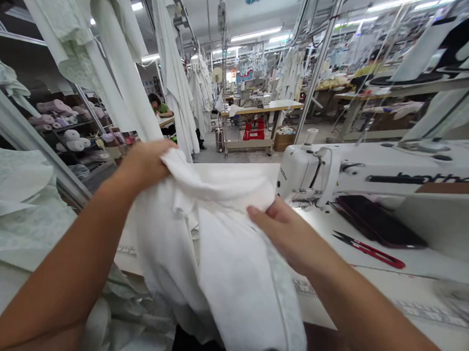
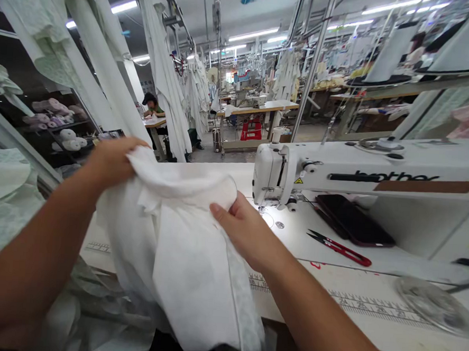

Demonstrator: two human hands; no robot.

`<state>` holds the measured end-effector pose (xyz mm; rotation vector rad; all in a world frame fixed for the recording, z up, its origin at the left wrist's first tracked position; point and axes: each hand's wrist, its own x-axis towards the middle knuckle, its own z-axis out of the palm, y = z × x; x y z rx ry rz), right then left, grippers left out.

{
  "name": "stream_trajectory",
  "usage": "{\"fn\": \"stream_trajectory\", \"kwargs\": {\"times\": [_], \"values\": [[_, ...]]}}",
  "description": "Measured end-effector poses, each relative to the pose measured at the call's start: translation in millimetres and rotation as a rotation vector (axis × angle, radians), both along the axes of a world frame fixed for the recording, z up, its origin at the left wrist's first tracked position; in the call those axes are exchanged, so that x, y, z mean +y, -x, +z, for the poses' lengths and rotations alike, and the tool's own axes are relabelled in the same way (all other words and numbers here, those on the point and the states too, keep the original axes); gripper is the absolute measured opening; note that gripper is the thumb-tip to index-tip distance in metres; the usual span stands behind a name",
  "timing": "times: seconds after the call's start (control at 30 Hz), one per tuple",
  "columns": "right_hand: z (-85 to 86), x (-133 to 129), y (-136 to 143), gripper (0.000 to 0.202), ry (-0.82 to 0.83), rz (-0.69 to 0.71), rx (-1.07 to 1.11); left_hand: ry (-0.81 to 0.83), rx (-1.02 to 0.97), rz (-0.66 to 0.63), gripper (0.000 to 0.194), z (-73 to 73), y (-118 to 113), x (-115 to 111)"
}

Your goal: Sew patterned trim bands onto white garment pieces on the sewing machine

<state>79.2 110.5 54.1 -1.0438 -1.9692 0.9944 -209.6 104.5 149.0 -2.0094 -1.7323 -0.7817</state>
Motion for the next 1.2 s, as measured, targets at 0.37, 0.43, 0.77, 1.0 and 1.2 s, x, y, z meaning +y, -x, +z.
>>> {"fn": "stream_trajectory", "kwargs": {"times": [0.37,0.43,0.77,1.0,1.2], "values": [[-82.1,-5.9,-2.7,0.022,-0.205,-0.169,-0.433,0.641,-0.08,-0.371,0.055,-165.7,-107.1,-38.4],[-77.6,0.9,-8.4,0.021,-0.168,-0.176,-0.435,0.689,-0.035,-0.322,0.055,-167.7,-108.5,-41.7],[-59.9,-6.0,-12.5,0.042,0.299,-0.027,0.035,0.732,-0.083,-0.304,0.081,-167.1,-110.4,-40.7],[-74.0,-65.8,19.2,0.042,1.017,0.309,0.782,0.714,-0.04,-0.368,0.08,-171.6,-96.6,-26.1],[-70.0,-68.9,17.3,0.022,1.115,0.52,0.729,0.561,-0.091,-0.572,0.074,-172.0,-80.1,-28.1]]}}
